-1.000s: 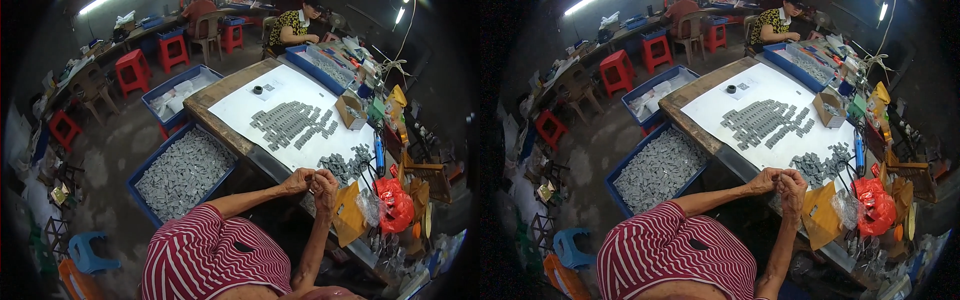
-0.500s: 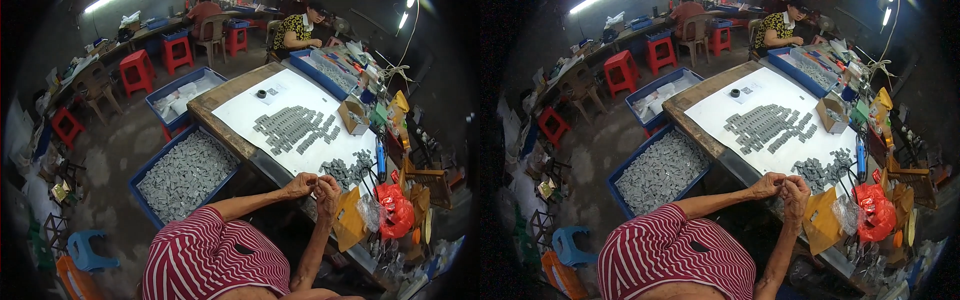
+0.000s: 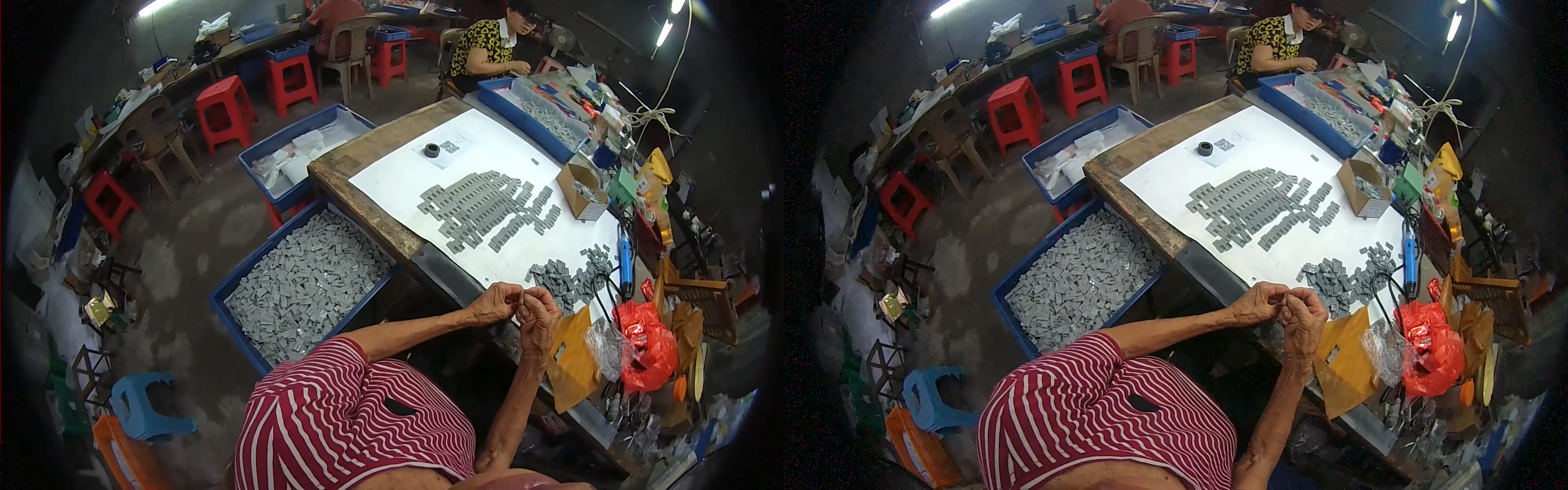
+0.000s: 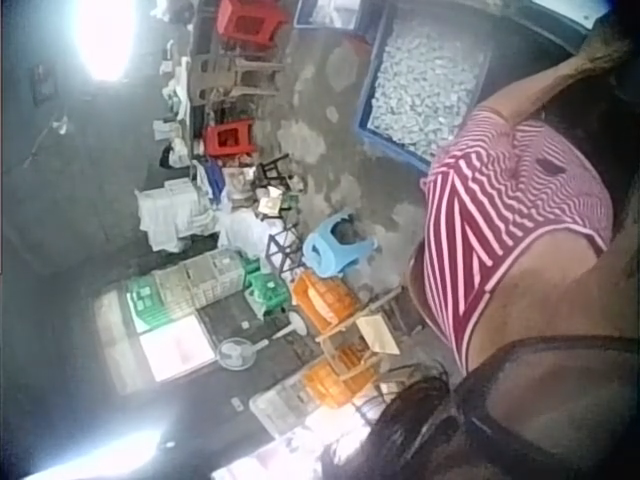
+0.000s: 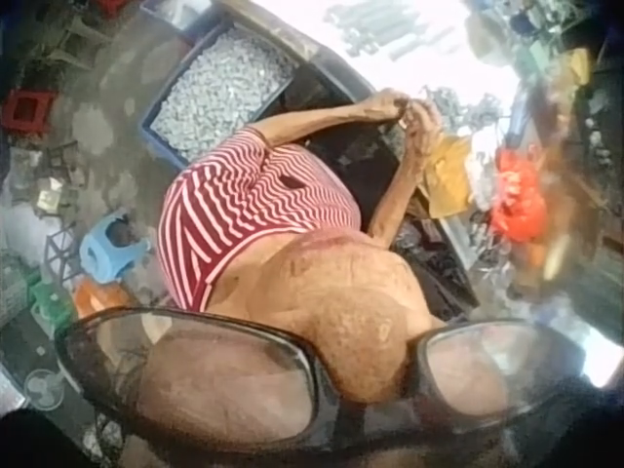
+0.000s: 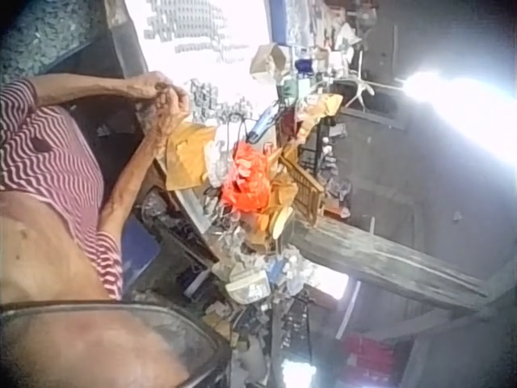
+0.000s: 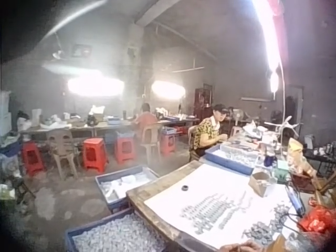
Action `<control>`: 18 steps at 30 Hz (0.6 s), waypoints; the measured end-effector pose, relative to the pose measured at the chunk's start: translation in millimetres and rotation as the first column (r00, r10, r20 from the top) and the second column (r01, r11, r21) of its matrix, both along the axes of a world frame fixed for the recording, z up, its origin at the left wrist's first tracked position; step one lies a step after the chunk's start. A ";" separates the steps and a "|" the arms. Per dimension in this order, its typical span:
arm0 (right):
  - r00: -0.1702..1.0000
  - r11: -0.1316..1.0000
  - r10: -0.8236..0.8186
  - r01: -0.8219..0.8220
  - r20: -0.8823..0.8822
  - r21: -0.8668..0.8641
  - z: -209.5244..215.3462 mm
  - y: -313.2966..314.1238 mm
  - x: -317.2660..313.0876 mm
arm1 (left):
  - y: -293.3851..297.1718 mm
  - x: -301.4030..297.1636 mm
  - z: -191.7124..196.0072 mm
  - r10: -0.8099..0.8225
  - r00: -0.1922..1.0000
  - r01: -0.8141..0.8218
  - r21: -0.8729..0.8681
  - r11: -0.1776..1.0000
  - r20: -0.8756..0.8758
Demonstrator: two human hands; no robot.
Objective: Sorting and placing small metal components onto a guide sheet at a workbench.
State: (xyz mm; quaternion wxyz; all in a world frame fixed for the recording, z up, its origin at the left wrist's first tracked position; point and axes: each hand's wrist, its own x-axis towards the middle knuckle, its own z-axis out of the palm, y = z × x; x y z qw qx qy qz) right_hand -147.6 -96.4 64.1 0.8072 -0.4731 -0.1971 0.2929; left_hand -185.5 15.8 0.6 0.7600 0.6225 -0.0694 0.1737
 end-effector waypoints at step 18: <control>0.999 0.999 -0.046 0.046 0.002 0.008 7.7 -0.9 6.2 | -3.4 -8.4 17.8 -0.068 0.998 0.067 -0.102 0.993 -0.014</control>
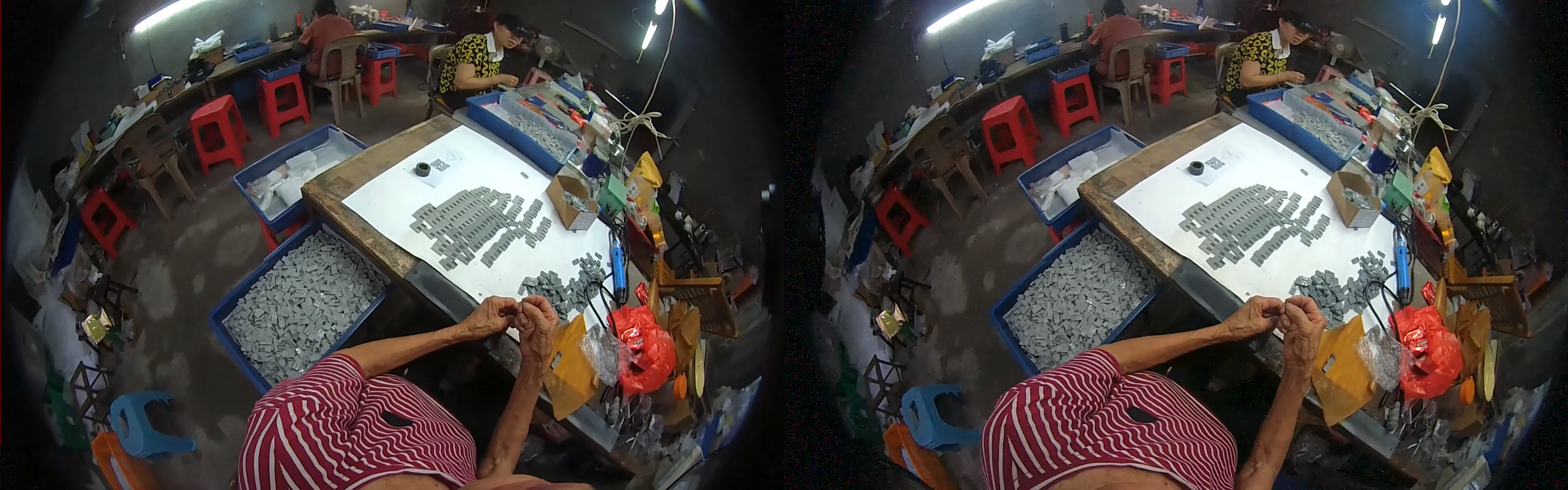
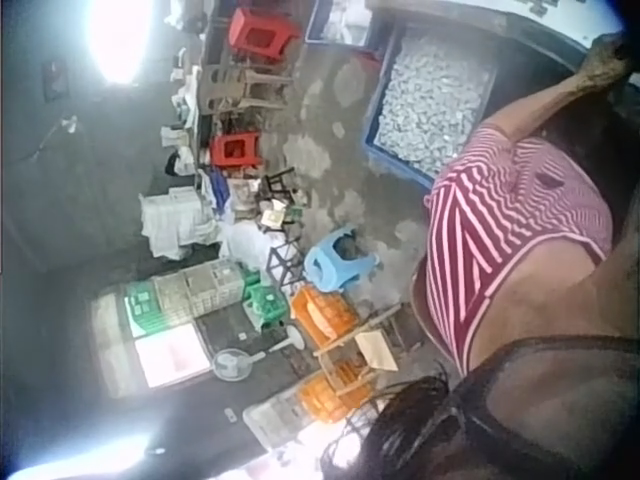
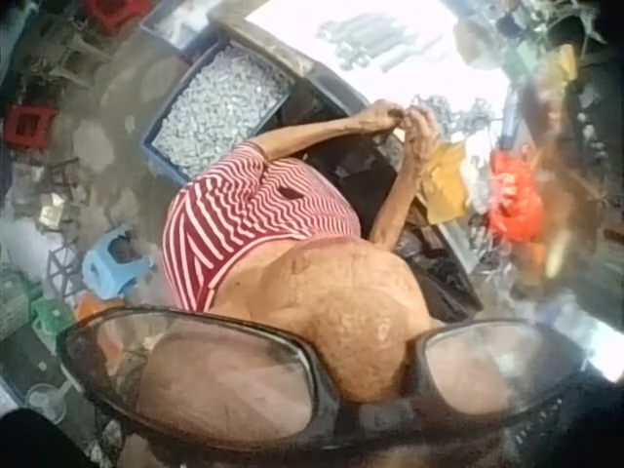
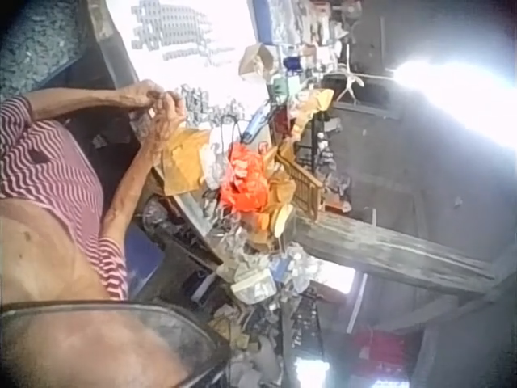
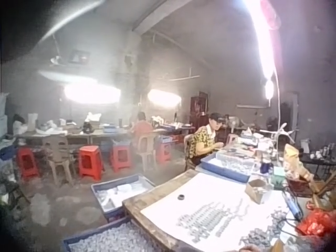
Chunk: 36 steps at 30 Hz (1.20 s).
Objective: Sorting and placing small metal components onto a guide sheet at a workbench.
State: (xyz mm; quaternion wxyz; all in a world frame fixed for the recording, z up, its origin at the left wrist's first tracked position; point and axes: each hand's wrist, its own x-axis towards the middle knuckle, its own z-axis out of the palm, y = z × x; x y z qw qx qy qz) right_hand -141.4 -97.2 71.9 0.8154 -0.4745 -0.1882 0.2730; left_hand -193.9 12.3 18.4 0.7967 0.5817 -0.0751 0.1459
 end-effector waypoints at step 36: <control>0.996 0.995 -0.089 0.090 0.013 -0.045 -9.4 -5.8 -3.4 | 5.1 3.8 -12.0 -0.018 0.993 0.023 0.038 0.999 -0.121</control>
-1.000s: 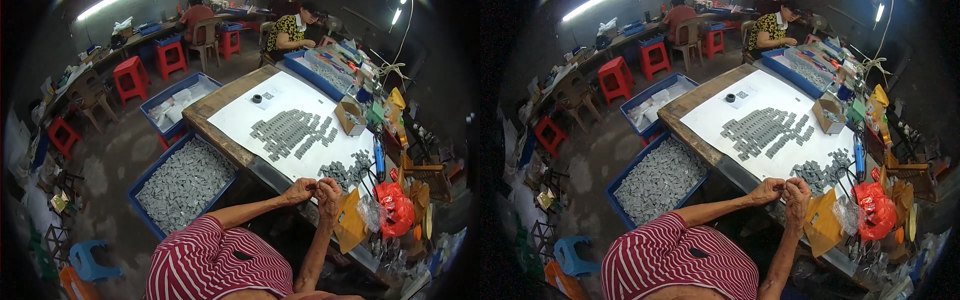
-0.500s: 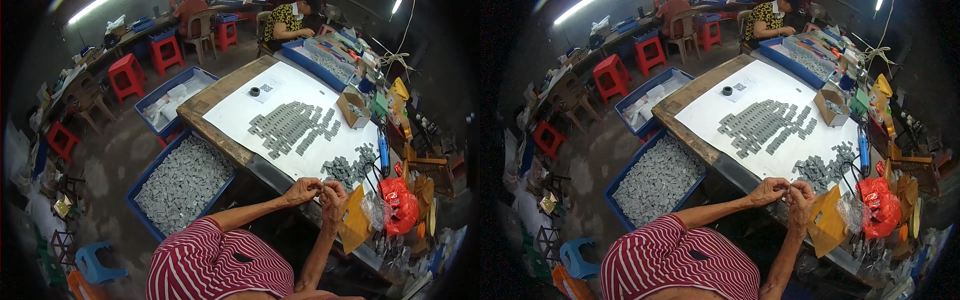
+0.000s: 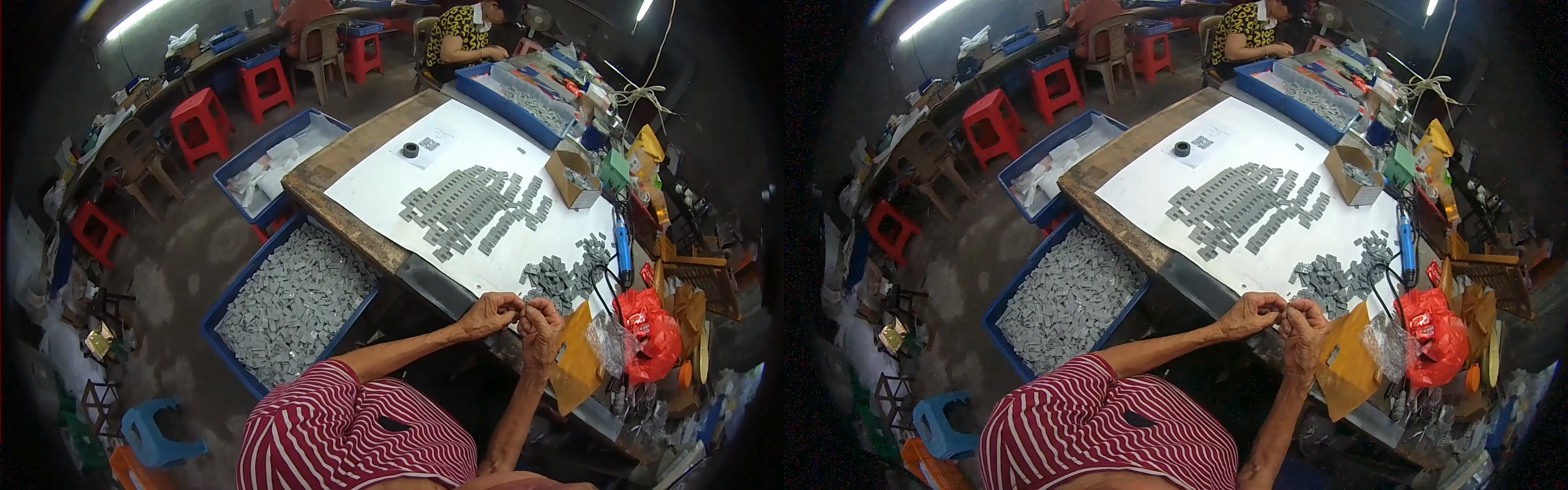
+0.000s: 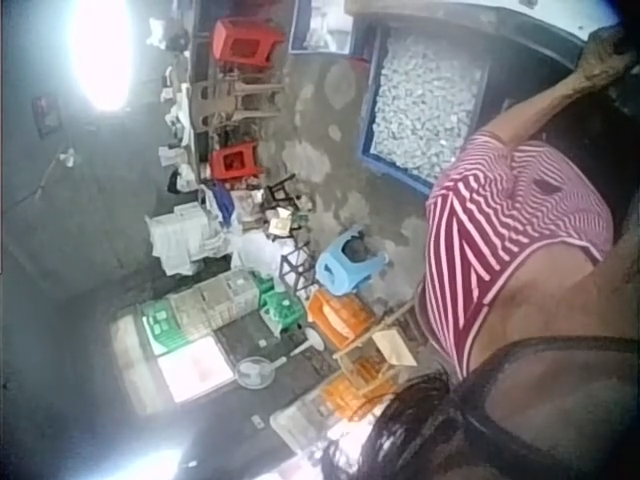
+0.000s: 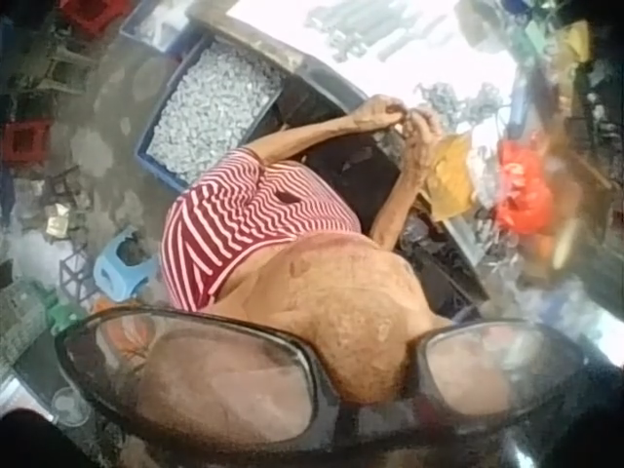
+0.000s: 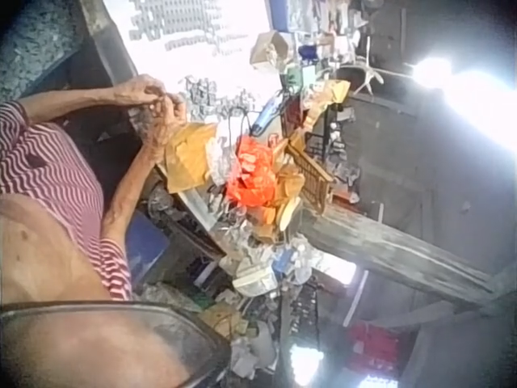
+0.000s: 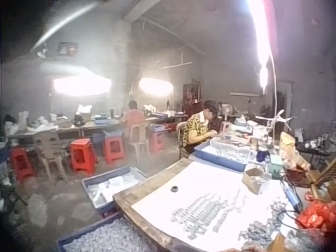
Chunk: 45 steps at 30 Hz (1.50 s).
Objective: Sorting and placing small metal components onto a guide sheet at a workbench.
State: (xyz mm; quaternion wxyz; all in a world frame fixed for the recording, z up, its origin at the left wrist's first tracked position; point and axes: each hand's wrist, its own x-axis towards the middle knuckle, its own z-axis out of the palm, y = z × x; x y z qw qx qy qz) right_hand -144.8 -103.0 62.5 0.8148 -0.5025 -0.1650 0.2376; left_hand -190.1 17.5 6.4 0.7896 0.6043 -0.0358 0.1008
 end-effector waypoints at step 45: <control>0.996 0.985 -0.071 0.079 0.059 -0.153 16.3 -0.1 -13.9 | -6.1 1.2 -3.2 0.012 1.000 -0.011 -0.034 0.999 0.027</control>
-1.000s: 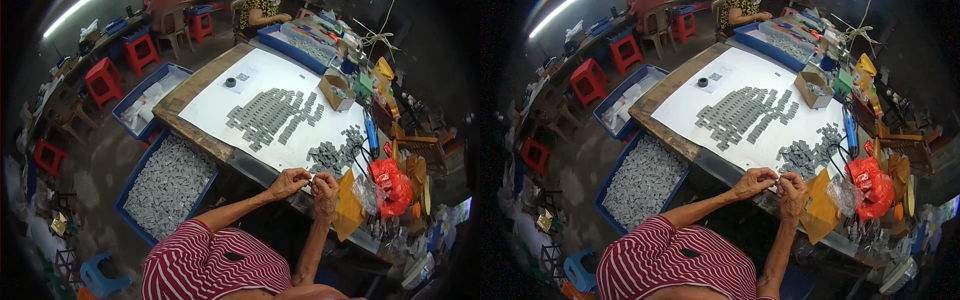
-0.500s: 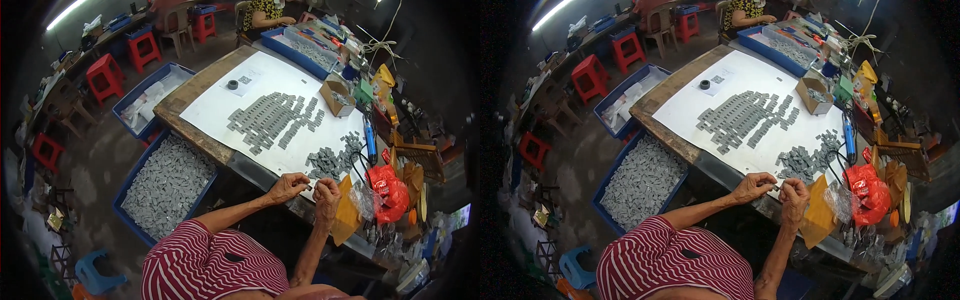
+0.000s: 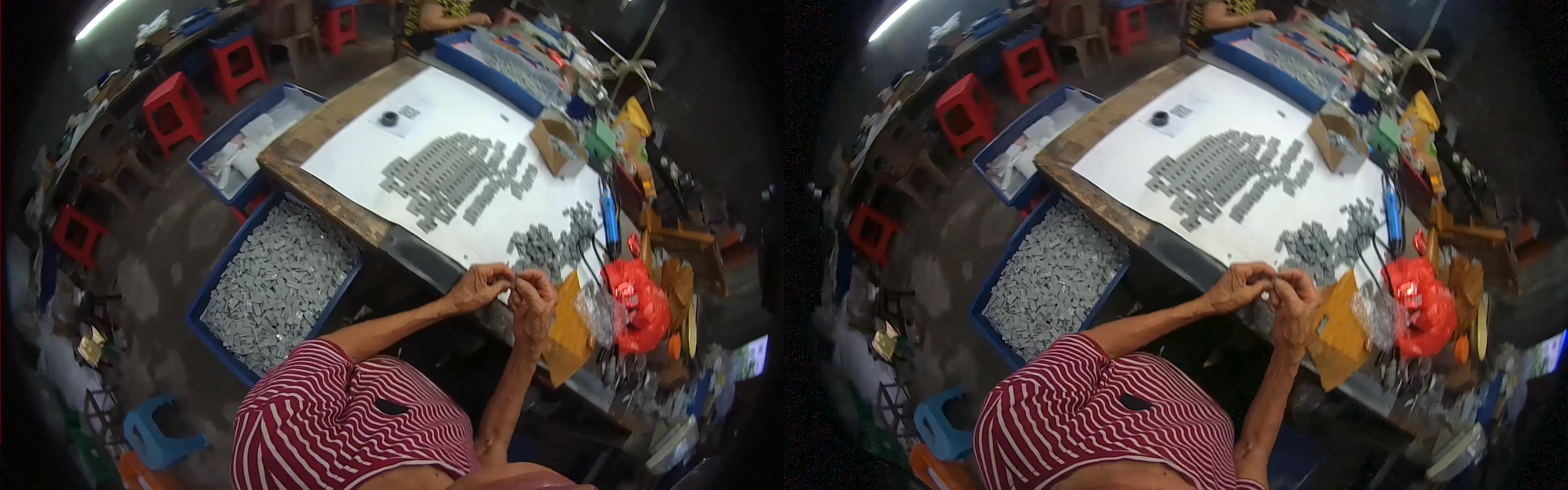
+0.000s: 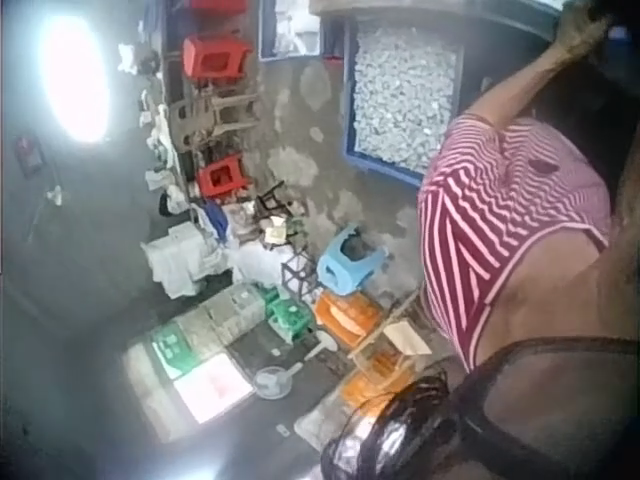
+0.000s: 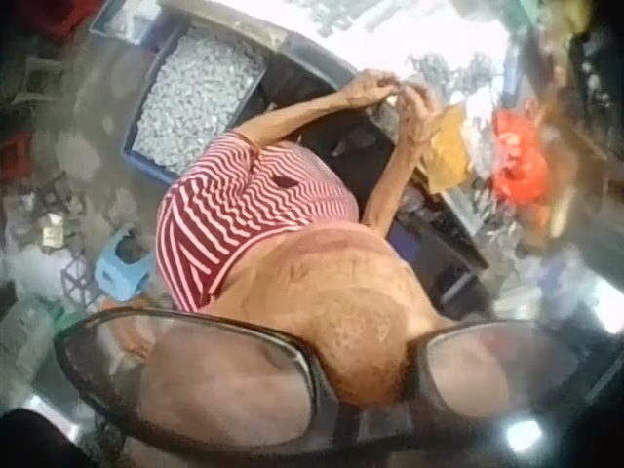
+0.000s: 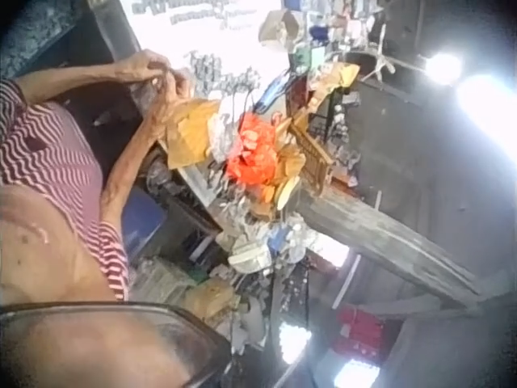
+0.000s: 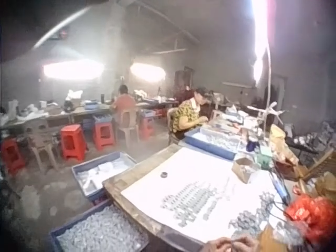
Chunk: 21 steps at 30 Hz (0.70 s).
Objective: Sorting and placing small metal components onto a guide sheet at a workbench.
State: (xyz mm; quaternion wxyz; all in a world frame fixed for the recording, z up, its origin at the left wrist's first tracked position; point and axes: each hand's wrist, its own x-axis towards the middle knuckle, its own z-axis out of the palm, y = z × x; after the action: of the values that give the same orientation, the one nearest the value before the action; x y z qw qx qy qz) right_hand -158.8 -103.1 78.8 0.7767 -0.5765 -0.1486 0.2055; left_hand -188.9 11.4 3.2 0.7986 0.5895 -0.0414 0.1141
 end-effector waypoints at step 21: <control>0.985 0.983 -0.166 0.168 0.037 -0.078 -12.7 -56.8 9.1 | 7.1 2.9 18.1 0.037 0.996 -0.040 -0.027 0.999 -0.081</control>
State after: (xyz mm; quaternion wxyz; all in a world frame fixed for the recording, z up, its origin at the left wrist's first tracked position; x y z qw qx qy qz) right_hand -149.6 -159.8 66.1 0.7649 -0.6210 -0.1031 0.1366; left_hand -186.0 18.5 21.2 0.8057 0.5827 0.0038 0.1063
